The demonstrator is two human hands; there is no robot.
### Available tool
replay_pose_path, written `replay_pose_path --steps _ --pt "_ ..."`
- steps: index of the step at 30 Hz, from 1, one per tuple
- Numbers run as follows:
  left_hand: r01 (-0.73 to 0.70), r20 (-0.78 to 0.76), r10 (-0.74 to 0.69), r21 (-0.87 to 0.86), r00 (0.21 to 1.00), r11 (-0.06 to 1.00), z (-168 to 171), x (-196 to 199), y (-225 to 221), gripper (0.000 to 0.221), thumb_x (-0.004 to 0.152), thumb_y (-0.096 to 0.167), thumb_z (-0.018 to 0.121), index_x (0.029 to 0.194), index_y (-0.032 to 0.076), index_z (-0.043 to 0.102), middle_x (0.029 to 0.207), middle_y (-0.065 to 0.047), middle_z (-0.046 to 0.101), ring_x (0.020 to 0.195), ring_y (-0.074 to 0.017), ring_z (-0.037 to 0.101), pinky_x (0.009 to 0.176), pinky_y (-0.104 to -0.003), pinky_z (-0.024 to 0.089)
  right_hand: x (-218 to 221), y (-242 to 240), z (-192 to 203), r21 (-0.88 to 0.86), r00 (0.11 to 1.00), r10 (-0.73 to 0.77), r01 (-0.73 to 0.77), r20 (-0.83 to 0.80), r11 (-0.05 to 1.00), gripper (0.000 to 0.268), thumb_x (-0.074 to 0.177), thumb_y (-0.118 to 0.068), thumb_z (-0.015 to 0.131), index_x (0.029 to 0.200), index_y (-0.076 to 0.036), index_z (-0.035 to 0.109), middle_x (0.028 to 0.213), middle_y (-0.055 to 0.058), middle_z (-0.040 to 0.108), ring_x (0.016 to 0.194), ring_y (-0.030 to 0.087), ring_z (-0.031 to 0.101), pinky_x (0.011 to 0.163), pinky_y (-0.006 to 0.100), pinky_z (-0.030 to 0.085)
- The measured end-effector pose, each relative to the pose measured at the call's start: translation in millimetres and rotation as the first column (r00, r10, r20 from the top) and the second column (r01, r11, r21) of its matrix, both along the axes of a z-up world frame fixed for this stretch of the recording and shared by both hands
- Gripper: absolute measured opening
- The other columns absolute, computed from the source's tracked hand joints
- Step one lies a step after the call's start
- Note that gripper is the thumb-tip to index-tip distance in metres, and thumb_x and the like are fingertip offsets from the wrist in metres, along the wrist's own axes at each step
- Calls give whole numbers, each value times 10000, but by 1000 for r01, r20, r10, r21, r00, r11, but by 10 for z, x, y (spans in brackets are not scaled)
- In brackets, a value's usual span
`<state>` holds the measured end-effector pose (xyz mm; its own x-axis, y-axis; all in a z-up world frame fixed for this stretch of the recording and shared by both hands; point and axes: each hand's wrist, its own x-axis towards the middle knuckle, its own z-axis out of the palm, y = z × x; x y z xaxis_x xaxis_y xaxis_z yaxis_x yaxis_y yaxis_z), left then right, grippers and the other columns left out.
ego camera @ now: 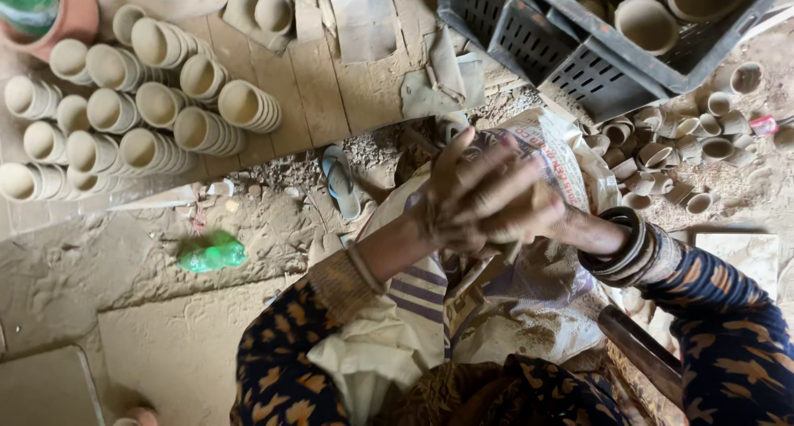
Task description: The person sits on a low stool and smooths the interior and exterior surfaces of small clay cups using a damp cloth. They handle the cups one at a time, rotating them to wipe all sides, and place the finished cups into a nearby crate.
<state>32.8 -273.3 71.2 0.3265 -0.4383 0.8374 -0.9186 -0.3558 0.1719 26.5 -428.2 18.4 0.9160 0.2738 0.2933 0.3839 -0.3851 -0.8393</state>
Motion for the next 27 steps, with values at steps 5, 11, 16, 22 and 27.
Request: replay_pose_path --steps 5,11,16,22,27 --pt "-378 -834 -267 -474 483 795 -153 -119 -170 622 1130 485 324 1588 65 291 1548 -206 367 1411 -292 428 1214 -494 370 0 62 -132 -270 990 -125 137 61 953 755 1058 -651 249 1164 0 616 689 85 600 516 216 551 475 380 525" --pt "-278 -795 -211 -427 569 861 -127 -259 -95 641 1163 578 261 1570 88 329 1501 -174 423 1343 -262 507 1215 -445 432 -28 124 -153 38 1000 14 -15 22 999 706 1123 -624 248 1160 -13 599 681 55 599 469 169 541 432 343 506" --pt "-107 34 114 -164 993 981 -16 -129 -103 455 1095 469 400 1424 167 483 1481 -150 423 1357 -331 445 1170 -536 373 -327 -83 256 105 967 217 -204 -130 973 681 1117 -610 260 1146 -24 607 683 61 603 461 168 529 423 341 491" --pt "61 -214 -144 -353 966 934 -142 6 -154 356 1094 337 565 1395 147 574 1288 -131 586 1162 -270 556 1003 -479 515 -304 -144 221 -87 997 74 -75 -19 993 652 1109 -593 275 1128 -37 616 685 68 609 451 168 513 412 339 473" --pt "-261 -813 -575 -577 94 774 29 101 5 587 1102 408 379 1503 11 540 1113 -225 688 1002 -266 667 904 -449 569 -26 -12 106 -209 933 -4 85 359 974 628 1103 -578 287 1113 -48 623 687 74 613 442 167 500 403 336 458"
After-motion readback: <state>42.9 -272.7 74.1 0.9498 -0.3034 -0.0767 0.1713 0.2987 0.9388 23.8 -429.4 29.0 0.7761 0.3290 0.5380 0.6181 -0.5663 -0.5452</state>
